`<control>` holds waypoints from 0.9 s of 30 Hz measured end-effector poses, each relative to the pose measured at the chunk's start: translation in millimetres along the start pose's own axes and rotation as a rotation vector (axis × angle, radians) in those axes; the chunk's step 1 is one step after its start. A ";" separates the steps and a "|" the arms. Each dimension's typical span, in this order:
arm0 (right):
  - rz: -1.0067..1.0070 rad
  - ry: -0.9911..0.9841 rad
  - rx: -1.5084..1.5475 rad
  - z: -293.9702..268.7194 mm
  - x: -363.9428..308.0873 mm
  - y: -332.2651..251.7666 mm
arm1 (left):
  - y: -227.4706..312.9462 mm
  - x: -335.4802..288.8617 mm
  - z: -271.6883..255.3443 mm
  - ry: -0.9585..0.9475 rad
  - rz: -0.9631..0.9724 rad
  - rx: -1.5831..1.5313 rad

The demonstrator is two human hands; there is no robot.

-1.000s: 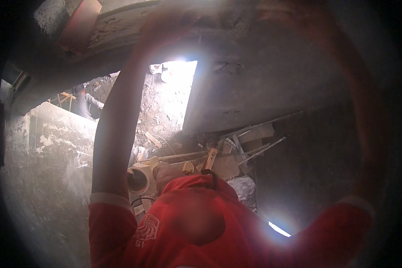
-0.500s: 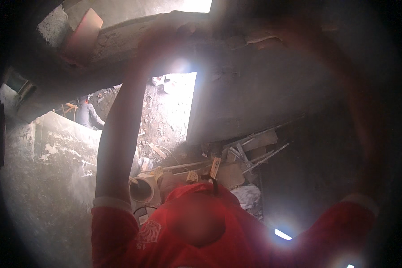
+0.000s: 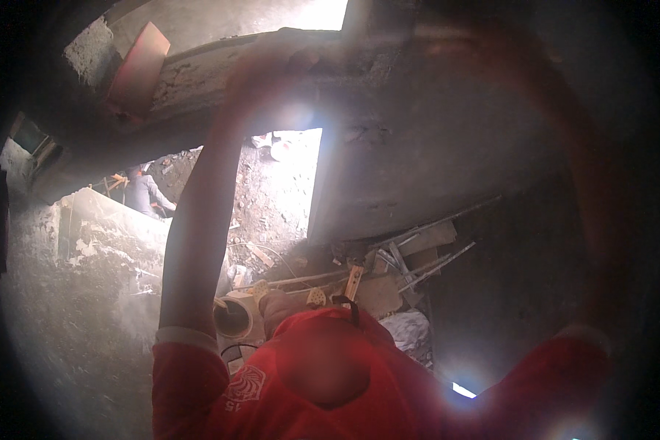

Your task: The person removes a wooden plank from a wall opening, then applies and smooths plaster around the opening using a trowel. The person works on the edges and corners of the opening to create a smooth finish.

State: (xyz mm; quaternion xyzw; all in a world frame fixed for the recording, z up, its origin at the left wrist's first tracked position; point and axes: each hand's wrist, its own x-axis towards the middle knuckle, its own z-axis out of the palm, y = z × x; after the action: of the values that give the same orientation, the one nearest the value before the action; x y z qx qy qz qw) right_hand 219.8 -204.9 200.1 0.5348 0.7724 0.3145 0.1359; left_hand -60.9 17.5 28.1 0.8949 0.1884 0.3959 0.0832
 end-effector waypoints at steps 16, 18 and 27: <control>0.108 0.134 -0.047 -24.5 18.6 -22.6 | 4.8 0.6 0.0 -0.016 -0.120 -0.048; 0.078 -0.004 -0.128 -12.3 16.4 -33.5 | 3.6 1.2 -1.2 -0.004 -0.014 -0.028; -0.007 0.425 -0.058 -42.3 14.9 10.8 | -2.7 4.7 5.7 -0.039 -0.004 -0.018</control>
State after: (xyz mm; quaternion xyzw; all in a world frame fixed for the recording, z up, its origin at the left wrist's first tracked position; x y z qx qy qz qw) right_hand 198.8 -203.3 241.1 0.4498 0.7761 0.4418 -0.0137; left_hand -54.5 21.9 26.6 0.9013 0.1850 0.3799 0.0955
